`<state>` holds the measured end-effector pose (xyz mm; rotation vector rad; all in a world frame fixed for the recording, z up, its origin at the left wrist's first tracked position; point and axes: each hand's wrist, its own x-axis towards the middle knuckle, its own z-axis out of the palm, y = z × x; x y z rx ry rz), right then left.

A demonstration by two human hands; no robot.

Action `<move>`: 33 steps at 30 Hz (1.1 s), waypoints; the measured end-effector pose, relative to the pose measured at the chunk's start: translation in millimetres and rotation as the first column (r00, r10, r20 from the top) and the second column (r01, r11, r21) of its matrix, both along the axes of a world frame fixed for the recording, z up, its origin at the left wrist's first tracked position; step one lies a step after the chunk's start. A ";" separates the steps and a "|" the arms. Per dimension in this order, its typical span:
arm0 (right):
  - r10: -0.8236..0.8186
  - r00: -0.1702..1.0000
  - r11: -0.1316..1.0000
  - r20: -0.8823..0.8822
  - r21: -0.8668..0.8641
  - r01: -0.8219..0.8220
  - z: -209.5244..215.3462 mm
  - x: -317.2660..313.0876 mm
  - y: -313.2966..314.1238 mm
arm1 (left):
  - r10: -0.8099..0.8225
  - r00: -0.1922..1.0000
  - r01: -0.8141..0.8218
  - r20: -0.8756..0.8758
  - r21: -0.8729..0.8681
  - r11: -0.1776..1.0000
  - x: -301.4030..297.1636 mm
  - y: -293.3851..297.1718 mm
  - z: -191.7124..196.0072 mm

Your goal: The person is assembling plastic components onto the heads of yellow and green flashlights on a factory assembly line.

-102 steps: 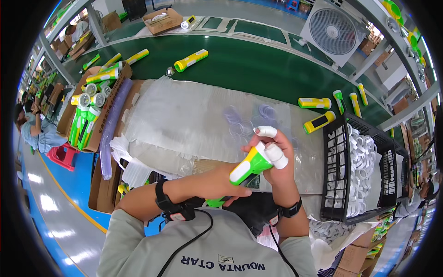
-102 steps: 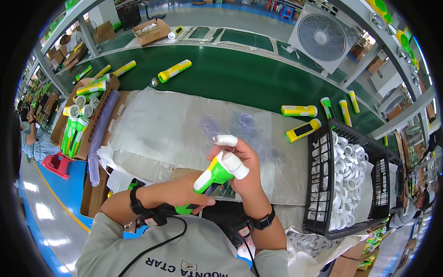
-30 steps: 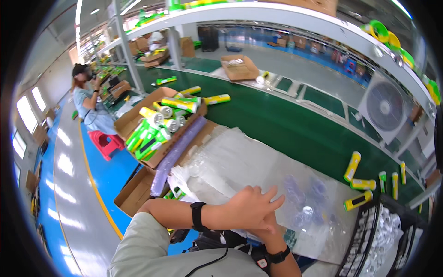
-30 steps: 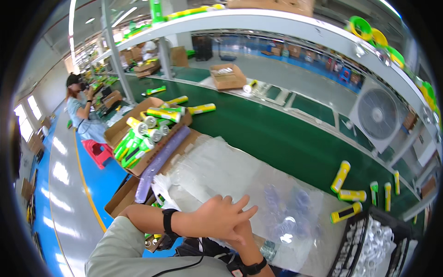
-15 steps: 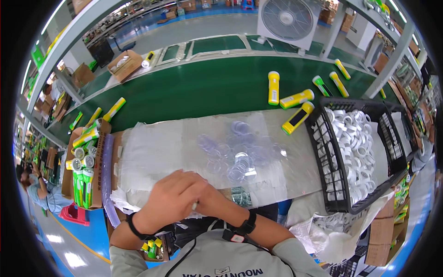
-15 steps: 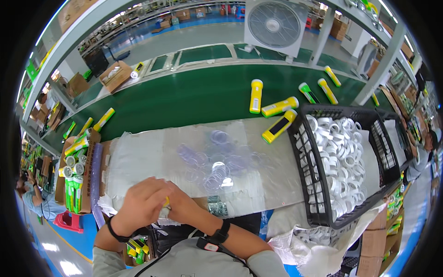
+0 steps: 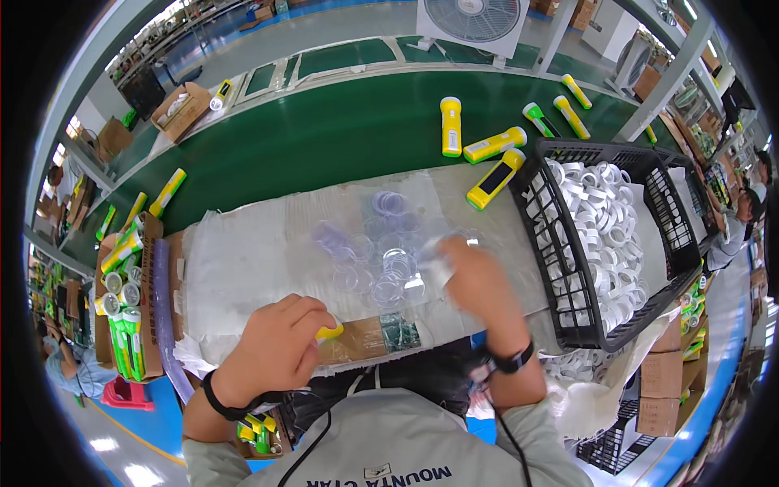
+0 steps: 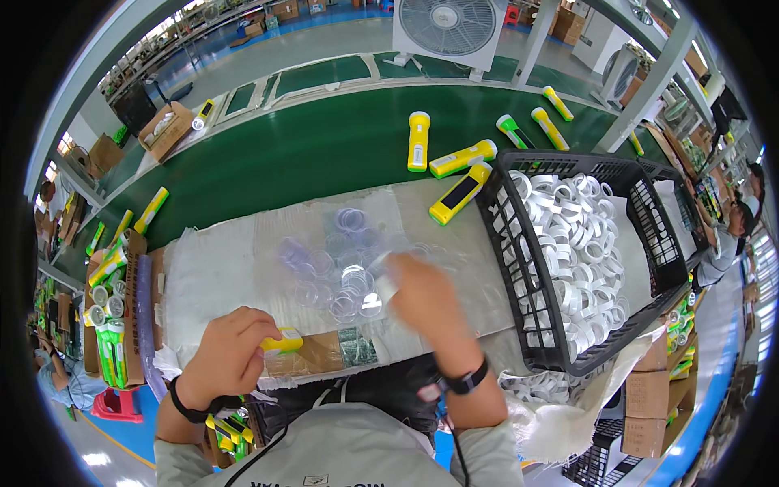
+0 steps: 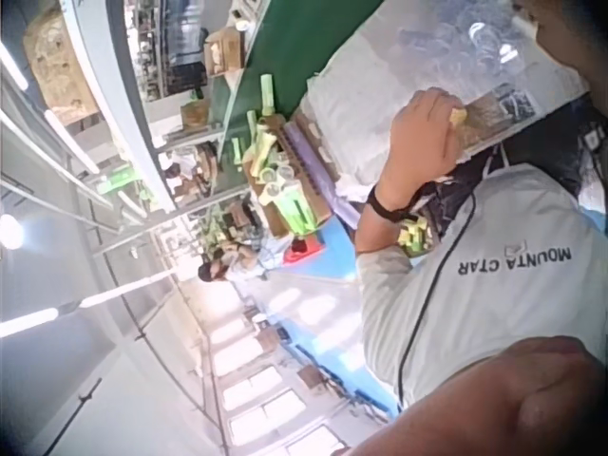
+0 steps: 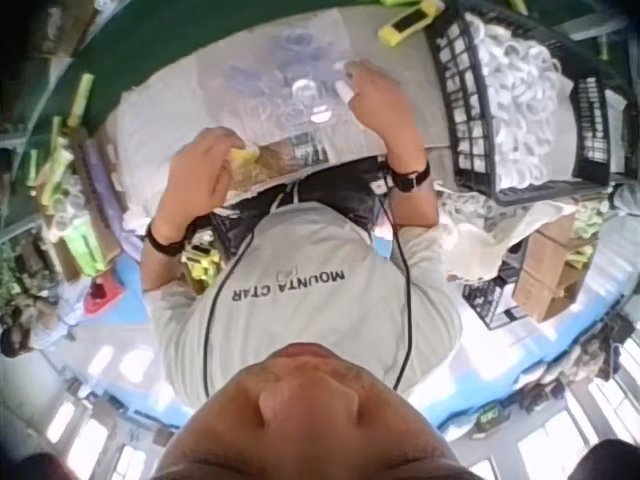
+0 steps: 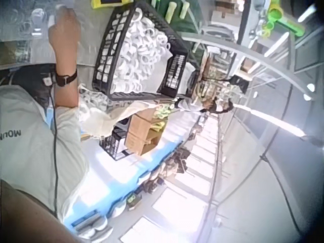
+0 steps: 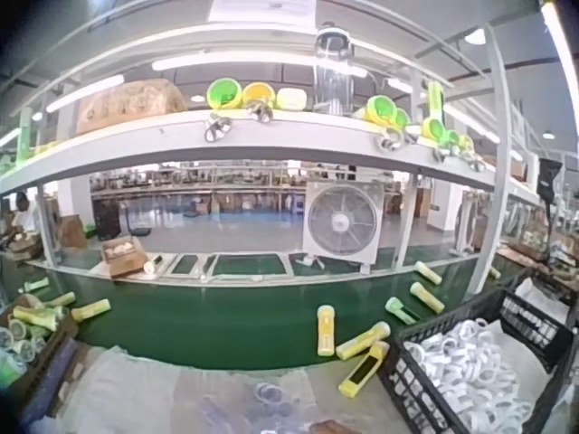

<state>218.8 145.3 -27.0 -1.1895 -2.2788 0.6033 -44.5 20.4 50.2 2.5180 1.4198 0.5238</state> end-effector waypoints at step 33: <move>0.681 0.716 0.658 -0.152 0.557 -0.507 21.3 -89.0 -58.6 | 0.024 0.359 0.196 0.933 -0.101 0.975 -7.9 -5.3 -111.5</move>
